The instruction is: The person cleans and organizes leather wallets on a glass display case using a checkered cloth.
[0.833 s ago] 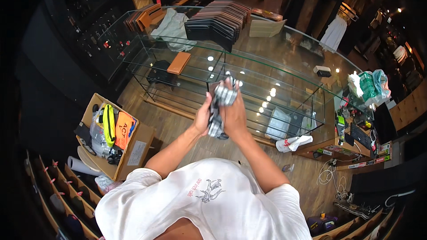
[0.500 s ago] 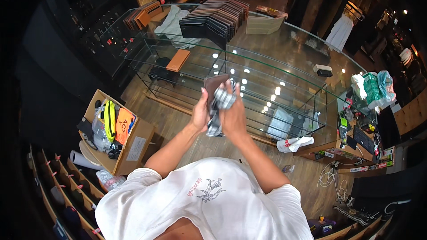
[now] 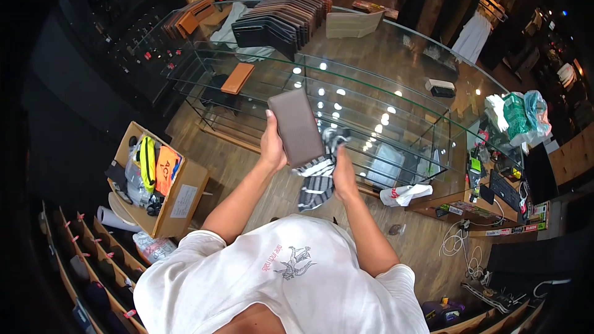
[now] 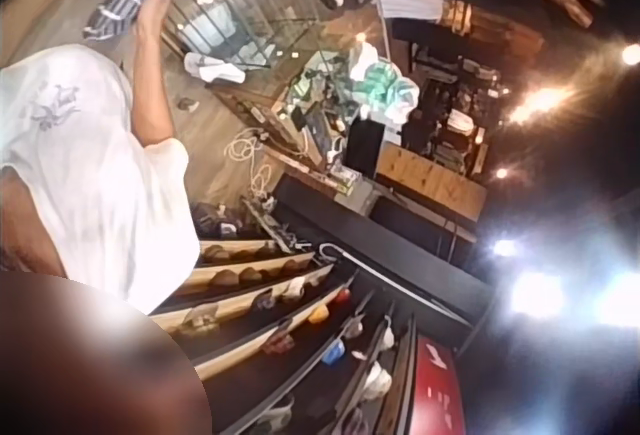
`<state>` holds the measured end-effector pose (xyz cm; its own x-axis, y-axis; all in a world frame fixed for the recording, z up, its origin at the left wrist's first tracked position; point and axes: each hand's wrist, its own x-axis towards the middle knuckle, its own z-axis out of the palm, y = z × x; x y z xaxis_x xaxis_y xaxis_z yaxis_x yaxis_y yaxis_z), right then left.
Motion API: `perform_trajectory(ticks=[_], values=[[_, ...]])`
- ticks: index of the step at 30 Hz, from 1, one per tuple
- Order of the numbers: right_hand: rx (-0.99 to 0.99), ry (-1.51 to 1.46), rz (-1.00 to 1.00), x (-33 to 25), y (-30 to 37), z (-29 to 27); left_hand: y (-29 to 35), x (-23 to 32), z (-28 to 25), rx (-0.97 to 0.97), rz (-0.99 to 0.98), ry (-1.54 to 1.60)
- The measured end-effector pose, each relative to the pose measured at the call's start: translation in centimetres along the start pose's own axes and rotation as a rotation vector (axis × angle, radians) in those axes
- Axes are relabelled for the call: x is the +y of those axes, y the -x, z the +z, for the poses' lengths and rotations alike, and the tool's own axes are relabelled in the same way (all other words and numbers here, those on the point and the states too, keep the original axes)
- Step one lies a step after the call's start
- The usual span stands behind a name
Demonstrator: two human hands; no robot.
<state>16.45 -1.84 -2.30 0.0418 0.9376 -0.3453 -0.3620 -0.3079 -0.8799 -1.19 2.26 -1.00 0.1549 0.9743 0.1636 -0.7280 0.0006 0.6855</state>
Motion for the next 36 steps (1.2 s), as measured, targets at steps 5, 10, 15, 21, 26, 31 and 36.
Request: perform_trajectory(ticks=[5, 10, 15, 21, 26, 31, 36], values=[[-0.095, 0.69, -0.369, -0.1, -0.3, -1.4, -1.0, -5.2, -3.1, 0.504, 0.274, -0.811], [-0.066, 1.037, -0.581, -2.3, 1.8, -1.0, 0.4, -6.6, -1.5, 0.36, 0.002, -0.379], [-0.455, 0.849, -0.783, -2.0, 3.6, 0.3, 1.9, -2.9, 0.8, 0.279, -0.308, 0.026], [-0.287, 1.001, -1.112, -3.2, -0.6, 3.7, 3.8, -3.1, 1.5, 0.063, -0.222, 0.076], [-0.268, 0.833, -1.096, -2.2, -5.2, 5.7, 3.2, -0.9, 1.4, 0.013, -0.261, 0.07], [-0.358, 1.023, -1.149, -2.8, -4.2, 7.7, 2.4, 0.0, -2.3, 0.018, -0.233, 0.076], [0.077, 0.886, -0.997, -7.7, -9.9, 7.4, 0.8, 2.9, -2.0, -0.051, -0.33, 0.131]])
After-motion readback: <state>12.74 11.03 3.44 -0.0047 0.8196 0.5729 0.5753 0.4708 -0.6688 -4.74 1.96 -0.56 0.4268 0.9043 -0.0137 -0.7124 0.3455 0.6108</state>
